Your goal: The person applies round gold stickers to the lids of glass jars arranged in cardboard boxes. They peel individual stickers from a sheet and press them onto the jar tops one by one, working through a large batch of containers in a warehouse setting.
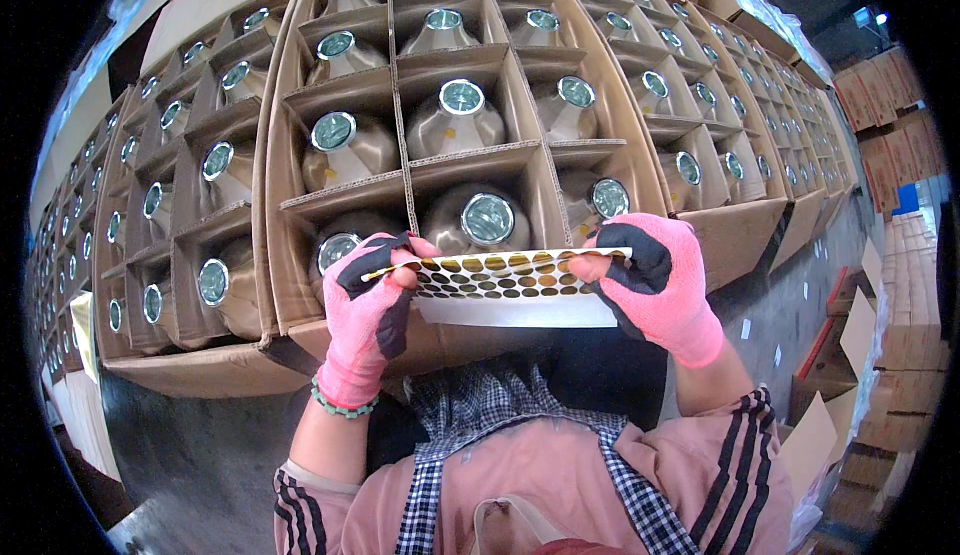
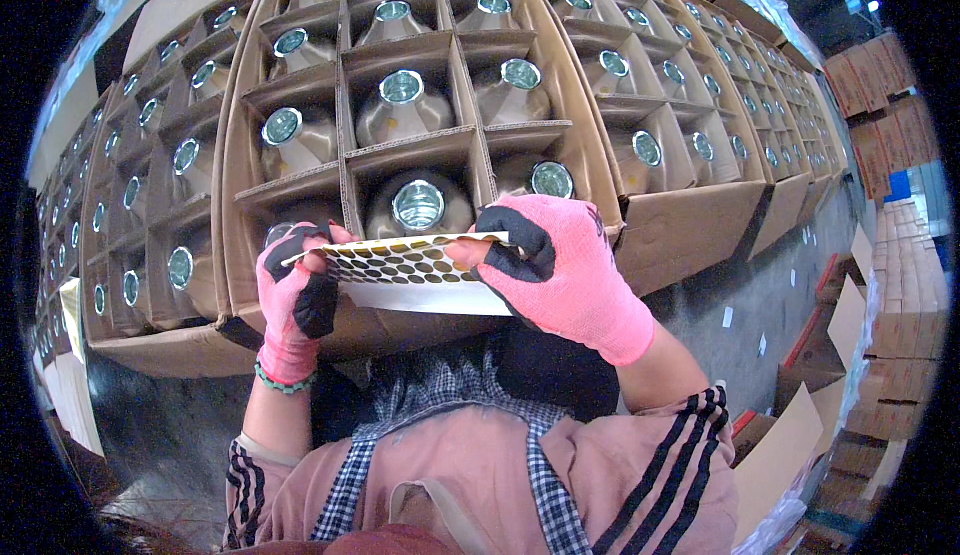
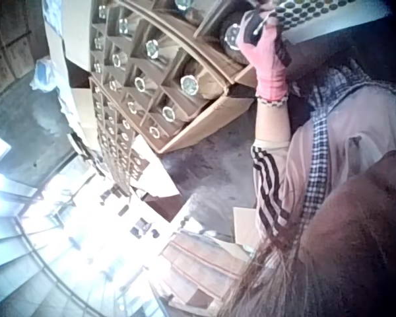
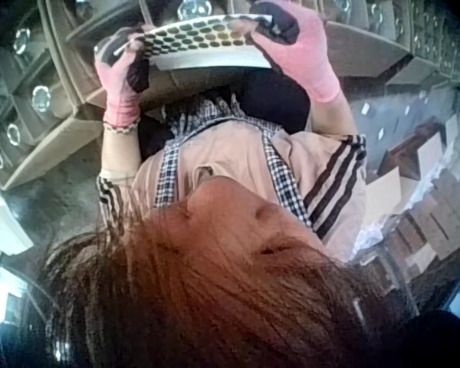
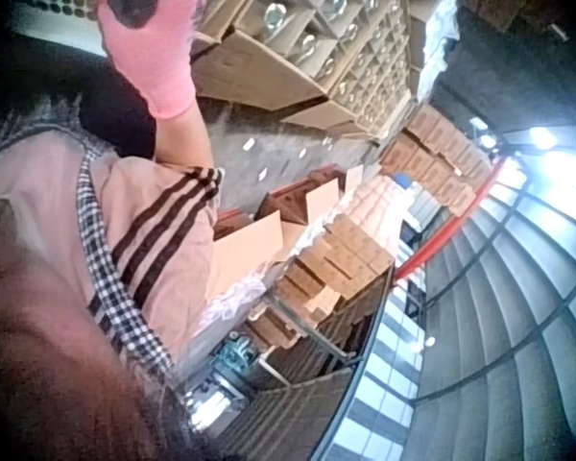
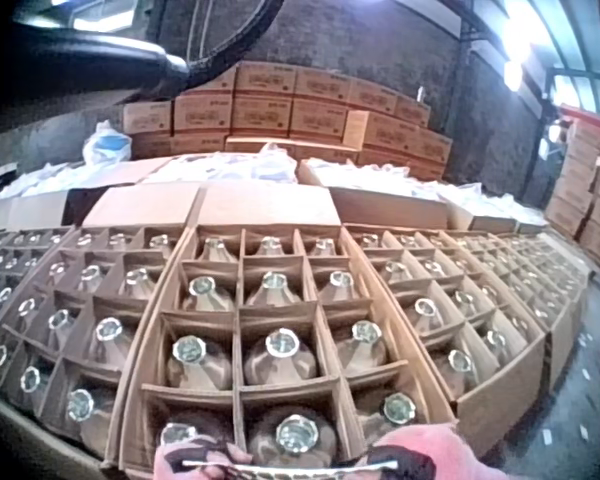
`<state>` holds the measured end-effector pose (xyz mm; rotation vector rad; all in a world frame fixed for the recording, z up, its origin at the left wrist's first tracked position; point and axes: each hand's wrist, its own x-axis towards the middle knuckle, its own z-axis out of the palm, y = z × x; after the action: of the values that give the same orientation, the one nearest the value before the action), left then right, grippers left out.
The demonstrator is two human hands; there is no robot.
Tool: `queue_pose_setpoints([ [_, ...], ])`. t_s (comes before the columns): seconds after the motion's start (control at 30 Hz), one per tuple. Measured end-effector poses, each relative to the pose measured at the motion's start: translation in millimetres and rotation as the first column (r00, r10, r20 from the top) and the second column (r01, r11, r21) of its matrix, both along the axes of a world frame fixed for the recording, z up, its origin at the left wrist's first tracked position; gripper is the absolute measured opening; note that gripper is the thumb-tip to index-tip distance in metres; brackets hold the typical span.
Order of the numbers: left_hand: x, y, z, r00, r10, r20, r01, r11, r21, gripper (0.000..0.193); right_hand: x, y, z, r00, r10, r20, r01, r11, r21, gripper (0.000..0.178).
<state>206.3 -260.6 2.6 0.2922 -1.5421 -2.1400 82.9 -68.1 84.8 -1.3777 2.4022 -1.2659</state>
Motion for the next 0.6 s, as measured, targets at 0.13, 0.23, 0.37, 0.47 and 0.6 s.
queue_pose_setpoints([
  [0.13,-0.9,-0.4,0.4,0.999,0.03,0.023,-0.032,0.996,0.079,0.025,-3.1,-4.8,5.4,0.984,0.089,0.153,-0.082,0.995,-0.052,0.016],
  [0.23,0.9,-2.7,-1.6,0.998,0.053,0.02,-0.052,0.998,-0.045,0.025,-2.0,-5.8,8.1,0.998,0.052,-0.043,-0.054,0.997,-0.047,0.015],
  [0.37,3.6,-2.0,-1.4,0.994,0.085,0.071,-0.082,0.996,-0.045,0.025,-0.7,-6.6,8.3,0.994,0.039,-0.105,-0.044,0.998,-0.044,0.014],
  [0.47,5.1,-2.0,1.8,0.985,0.094,0.143,-0.085,0.994,-0.067,0.025,-2.2,-5.8,5.8,0.991,0.027,-0.128,-0.03,0.999,-0.026,0.014],
  [0.6,4.9,-3.1,0.3,0.988,0.091,0.122,-0.088,0.995,-0.037,0.025,-0.3,-10.5,10.3,0.979,0.056,-0.197,-0.077,0.992,-0.097,0.013],
])
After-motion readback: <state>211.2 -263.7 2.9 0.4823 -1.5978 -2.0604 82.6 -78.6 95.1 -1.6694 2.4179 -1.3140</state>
